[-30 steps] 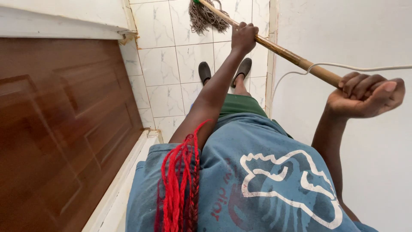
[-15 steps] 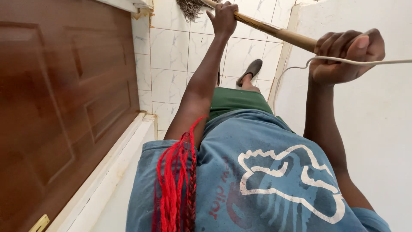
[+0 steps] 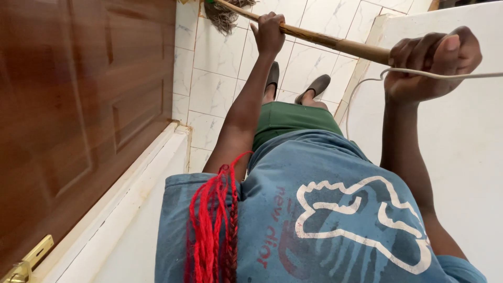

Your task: The recorder is mopping the tiled floor in a hallway or entryway using a mop and a bucket of water.

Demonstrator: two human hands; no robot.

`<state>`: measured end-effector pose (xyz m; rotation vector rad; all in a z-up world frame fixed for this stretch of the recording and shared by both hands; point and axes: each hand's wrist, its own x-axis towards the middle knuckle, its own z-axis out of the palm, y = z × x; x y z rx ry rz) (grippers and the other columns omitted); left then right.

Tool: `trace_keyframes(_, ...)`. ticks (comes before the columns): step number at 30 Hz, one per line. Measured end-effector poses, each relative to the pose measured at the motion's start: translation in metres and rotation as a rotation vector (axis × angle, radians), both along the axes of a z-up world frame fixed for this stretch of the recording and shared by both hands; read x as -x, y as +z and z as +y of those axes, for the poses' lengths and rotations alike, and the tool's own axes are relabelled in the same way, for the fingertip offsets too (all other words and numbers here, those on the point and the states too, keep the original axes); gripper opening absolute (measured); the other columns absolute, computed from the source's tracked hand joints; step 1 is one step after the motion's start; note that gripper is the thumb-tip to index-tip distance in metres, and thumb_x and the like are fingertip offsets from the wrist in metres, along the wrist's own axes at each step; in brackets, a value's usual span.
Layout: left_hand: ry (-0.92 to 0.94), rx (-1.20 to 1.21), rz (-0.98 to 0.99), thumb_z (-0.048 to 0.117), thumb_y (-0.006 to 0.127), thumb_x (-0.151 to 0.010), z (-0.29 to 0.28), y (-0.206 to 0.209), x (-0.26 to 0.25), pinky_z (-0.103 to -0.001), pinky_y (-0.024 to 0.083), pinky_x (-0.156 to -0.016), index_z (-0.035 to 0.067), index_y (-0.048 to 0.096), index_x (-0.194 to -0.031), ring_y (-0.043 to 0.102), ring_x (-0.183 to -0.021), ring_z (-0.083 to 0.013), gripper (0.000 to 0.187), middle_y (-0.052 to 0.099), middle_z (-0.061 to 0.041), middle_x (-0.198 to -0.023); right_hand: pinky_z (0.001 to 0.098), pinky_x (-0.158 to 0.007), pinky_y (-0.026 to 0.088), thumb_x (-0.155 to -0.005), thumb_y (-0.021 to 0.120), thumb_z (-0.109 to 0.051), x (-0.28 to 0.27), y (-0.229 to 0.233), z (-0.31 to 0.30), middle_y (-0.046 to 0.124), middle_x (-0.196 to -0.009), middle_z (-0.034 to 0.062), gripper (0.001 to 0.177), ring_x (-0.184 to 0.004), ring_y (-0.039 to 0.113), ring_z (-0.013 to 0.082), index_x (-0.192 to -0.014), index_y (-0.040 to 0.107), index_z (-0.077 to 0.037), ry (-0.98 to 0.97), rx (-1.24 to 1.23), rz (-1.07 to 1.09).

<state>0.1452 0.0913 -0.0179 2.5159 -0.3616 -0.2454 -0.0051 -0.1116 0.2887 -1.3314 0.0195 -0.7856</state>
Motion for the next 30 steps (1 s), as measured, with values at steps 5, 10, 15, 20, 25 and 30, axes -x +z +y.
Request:
trace_keyframes(5, 0.014, -0.001, 0.054, 0.009, 0.069, -0.089, 0.017, 0.017, 0.026, -0.075, 0.028, -0.115, 0.016, 0.073, -0.088, 0.06, -0.114, -0.0286, 0.008, 0.069, 0.001, -0.096, 0.0333, -0.031, 0.031, -0.114, 0.051, -0.029, 0.003, -0.006, -0.009, 0.03, -0.051, 0.0029, 0.034, -0.033, 0.028, 0.013, -0.092, 0.031, -0.011, 0.065, 0.05, 0.025)
trace_keyframes(10, 0.055, -0.029, 0.144, 0.006, 0.068, -0.084, 0.047, 0.011, 0.043, -0.076, 0.025, -0.114, 0.017, 0.073, -0.091, 0.06, -0.114, -0.0283, 0.013, 0.068, 0.001, -0.098, 0.0322, -0.03, 0.033, -0.114, 0.053, -0.031, 0.001, -0.017, -0.01, 0.03, -0.049, 0.0006, 0.036, -0.032, 0.03, 0.0109, -0.089, 0.032, -0.017, 0.2, -0.045, 0.111)
trace_keyframes(15, 0.113, -0.074, 0.184, 0.006, 0.067, -0.084, 0.083, -0.005, 0.065, -0.079, 0.024, -0.11, 0.016, 0.073, -0.09, 0.058, -0.116, -0.0317, 0.013, 0.069, -0.001, -0.101, 0.032, -0.034, 0.036, -0.115, 0.057, -0.033, 0.001, -0.038, 0.001, 0.03, -0.049, 0.0006, 0.038, -0.034, 0.033, 0.0115, -0.091, 0.035, -0.014, 0.295, -0.14, 0.197)
trace_keyframes(20, 0.043, -0.152, 0.356, 0.009, 0.068, -0.088, 0.096, 0.007, 0.111, -0.082, 0.027, -0.108, 0.012, 0.071, -0.086, 0.059, -0.118, -0.0354, 0.005, 0.07, -0.005, -0.104, 0.0304, -0.036, 0.035, -0.116, 0.056, -0.026, 0.024, -0.02, 0.01, 0.03, -0.05, 0.0001, 0.039, -0.036, 0.031, 0.01, -0.085, 0.033, -0.016, 0.339, -0.183, 0.275)
trace_keyframes(25, 0.026, -0.077, 0.406, 0.012, 0.068, -0.086, 0.047, -0.002, 0.177, -0.083, 0.024, -0.107, 0.017, 0.074, -0.086, 0.058, -0.117, -0.0334, 0.008, 0.071, -0.004, -0.1, 0.0291, -0.032, 0.032, -0.114, 0.053, -0.017, 0.088, 0.011, -0.02, 0.027, -0.047, -0.0017, 0.044, -0.034, 0.026, 0.0064, -0.078, 0.027, -0.019, 0.296, -0.208, 0.285)
trace_keyframes(30, -0.142, -0.086, 0.402, 0.009, 0.067, -0.085, -0.009, 0.017, 0.233, -0.083, 0.023, -0.109, 0.02, 0.076, -0.091, 0.058, -0.121, -0.0301, 0.016, 0.072, -0.001, -0.105, 0.0301, -0.031, 0.03, -0.114, 0.051, -0.014, 0.185, 0.038, -0.052, 0.027, -0.047, -0.002, 0.045, -0.034, 0.024, 0.0048, -0.077, 0.025, -0.02, 0.182, -0.161, 0.269)
